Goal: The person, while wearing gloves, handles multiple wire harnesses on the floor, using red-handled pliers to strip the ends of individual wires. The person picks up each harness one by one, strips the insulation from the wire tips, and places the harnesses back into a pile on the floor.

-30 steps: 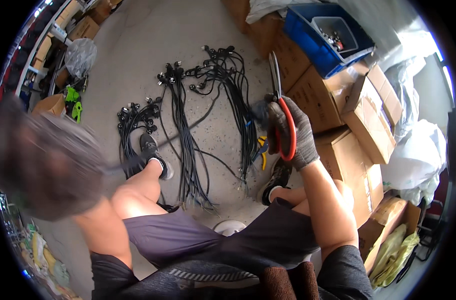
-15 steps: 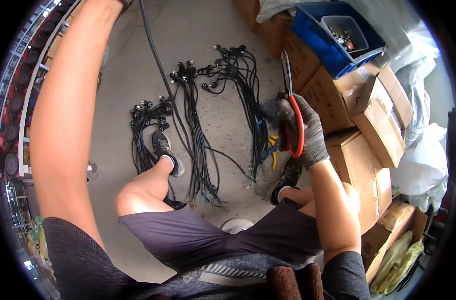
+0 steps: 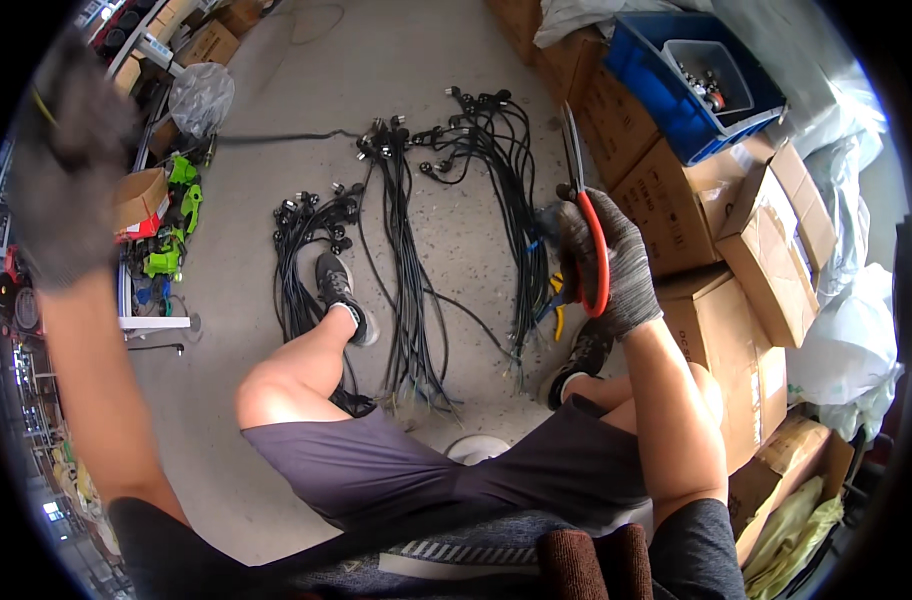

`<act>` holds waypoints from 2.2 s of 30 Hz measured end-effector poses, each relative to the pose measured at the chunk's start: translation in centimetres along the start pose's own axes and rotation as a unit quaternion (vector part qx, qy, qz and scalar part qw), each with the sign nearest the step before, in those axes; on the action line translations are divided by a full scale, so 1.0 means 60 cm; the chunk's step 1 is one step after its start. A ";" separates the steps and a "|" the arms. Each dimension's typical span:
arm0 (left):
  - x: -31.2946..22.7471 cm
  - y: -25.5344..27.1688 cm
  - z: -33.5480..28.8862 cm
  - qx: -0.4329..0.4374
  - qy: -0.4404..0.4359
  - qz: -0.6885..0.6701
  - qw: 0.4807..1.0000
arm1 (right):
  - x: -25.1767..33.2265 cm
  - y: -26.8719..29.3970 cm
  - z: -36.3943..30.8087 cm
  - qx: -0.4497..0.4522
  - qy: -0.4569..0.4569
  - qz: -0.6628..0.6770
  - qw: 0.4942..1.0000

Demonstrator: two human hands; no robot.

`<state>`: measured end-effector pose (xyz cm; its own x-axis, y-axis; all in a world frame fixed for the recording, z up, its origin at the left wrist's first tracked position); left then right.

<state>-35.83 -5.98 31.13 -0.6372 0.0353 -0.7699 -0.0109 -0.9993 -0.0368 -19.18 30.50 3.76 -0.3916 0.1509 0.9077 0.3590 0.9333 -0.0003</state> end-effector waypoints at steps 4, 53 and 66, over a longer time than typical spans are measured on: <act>0.142 -0.015 -0.291 0.303 0.184 0.078 0.932 | 0.002 -0.007 0.001 0.023 0.015 0.013 1.000; 0.452 -0.428 -0.420 0.502 -0.006 0.104 0.859 | 0.043 0.147 0.042 -0.139 0.086 -0.143 0.976; 0.284 -0.255 -0.389 0.300 0.138 0.053 0.942 | -0.002 -0.068 0.004 0.168 -0.047 0.035 0.984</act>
<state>-28.53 10.24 3.68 -0.4349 -0.1456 -0.8886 -0.4450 -0.8232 0.3527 -20.84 26.74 3.57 -0.4574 0.2340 0.8579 0.0939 0.9721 -0.2151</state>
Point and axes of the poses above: each hand's wrist, its own z-axis towards the middle knuckle, its own y-axis out of the back of the hand, x = y × z, the point moved 9 cm from there along z, towards the middle knuckle, and after that the axes turned 11 degrees about -y, right-handed, at the moved point
